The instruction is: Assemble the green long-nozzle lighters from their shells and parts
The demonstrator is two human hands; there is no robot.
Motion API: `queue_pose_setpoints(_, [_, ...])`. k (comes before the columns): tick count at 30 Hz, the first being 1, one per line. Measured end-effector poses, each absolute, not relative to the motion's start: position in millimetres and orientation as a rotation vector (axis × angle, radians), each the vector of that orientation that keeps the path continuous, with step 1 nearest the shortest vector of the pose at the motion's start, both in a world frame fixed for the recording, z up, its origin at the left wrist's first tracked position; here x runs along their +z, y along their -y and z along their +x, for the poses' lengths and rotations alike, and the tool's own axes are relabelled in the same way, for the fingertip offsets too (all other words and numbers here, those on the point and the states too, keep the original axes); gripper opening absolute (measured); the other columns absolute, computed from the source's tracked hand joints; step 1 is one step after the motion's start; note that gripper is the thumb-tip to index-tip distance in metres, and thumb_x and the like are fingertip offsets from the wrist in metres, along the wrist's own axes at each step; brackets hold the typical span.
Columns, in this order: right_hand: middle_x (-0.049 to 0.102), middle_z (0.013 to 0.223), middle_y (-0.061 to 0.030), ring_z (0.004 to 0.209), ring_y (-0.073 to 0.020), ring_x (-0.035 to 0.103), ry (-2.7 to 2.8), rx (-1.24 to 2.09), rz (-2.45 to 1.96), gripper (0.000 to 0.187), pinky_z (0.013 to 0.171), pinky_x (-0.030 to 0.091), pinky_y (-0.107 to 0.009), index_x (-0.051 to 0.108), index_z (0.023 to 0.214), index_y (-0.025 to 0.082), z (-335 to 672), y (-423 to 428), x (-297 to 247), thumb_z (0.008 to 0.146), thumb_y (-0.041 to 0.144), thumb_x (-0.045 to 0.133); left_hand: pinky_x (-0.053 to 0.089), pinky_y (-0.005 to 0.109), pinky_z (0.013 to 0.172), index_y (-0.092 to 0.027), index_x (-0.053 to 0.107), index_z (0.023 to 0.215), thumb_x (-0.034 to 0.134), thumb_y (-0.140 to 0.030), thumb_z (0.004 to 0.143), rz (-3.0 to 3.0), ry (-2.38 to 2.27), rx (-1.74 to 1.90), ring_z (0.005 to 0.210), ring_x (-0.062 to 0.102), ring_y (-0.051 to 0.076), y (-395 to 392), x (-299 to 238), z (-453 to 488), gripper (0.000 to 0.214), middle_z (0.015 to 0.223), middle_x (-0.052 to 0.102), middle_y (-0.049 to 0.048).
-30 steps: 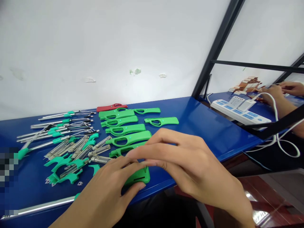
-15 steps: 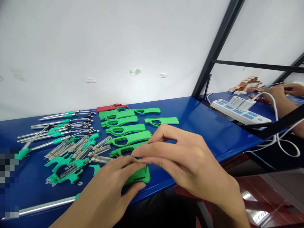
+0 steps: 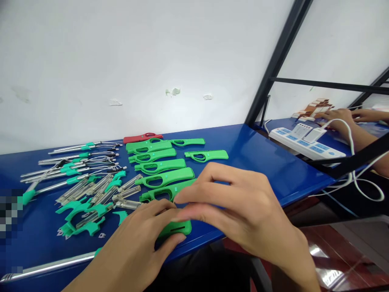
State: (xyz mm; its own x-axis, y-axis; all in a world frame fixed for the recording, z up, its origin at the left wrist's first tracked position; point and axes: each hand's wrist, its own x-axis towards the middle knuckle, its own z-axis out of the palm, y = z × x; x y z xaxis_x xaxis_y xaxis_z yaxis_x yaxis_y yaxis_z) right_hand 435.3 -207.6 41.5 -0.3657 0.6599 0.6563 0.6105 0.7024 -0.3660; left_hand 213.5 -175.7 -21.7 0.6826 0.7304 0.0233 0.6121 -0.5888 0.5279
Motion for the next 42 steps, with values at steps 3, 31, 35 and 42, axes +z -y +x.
queue_pose_setpoints(3, [0.076,0.093,-0.0002,0.081,-0.0113,0.073,2.129,0.001,-1.005,0.024,0.073,0.059,-0.02,0.081,0.122,0.021,437,211,43,0.102,0.034,0.079,0.055,0.056,0.097,-0.03,0.075,0.124,0.067,-0.02,0.102,2.406,-1.044,0.334,0.112,0.069,0.034,176,-22,213,0.026,0.121,0.072,0.0045])
queue_pose_setpoints(31, [0.08,0.136,0.0051,0.123,-0.0071,0.074,2.263,0.257,-0.988,0.045,0.108,0.052,-0.012,0.066,0.146,0.028,442,217,45,0.11,0.006,0.052,0.055,0.056,0.108,-0.023,0.076,0.11,0.067,-0.022,0.103,2.321,-1.058,0.274,0.117,0.067,0.032,177,-23,211,0.012,0.124,0.068,0.0076])
queue_pose_setpoints(35, [0.08,0.109,0.007,0.095,-0.0064,0.075,2.159,0.252,-1.0,0.024,0.087,0.056,-0.014,0.074,0.127,0.029,437,210,44,0.109,0.016,0.065,0.054,0.058,0.109,-0.025,0.075,0.113,0.066,-0.024,0.103,2.32,-1.076,0.284,0.121,0.066,0.034,176,-23,212,0.013,0.129,0.069,0.0068])
queue_pose_setpoints(42, [0.077,0.088,0.0069,0.077,-0.0068,0.07,2.046,0.144,-1.097,0.013,0.075,0.054,-0.016,0.076,0.097,0.024,428,209,46,0.1,0.035,0.082,0.057,0.057,0.101,-0.025,0.075,0.112,0.064,-0.023,0.103,2.348,-1.089,0.272,0.116,0.067,0.034,176,-23,213,0.015,0.121,0.069,0.0076])
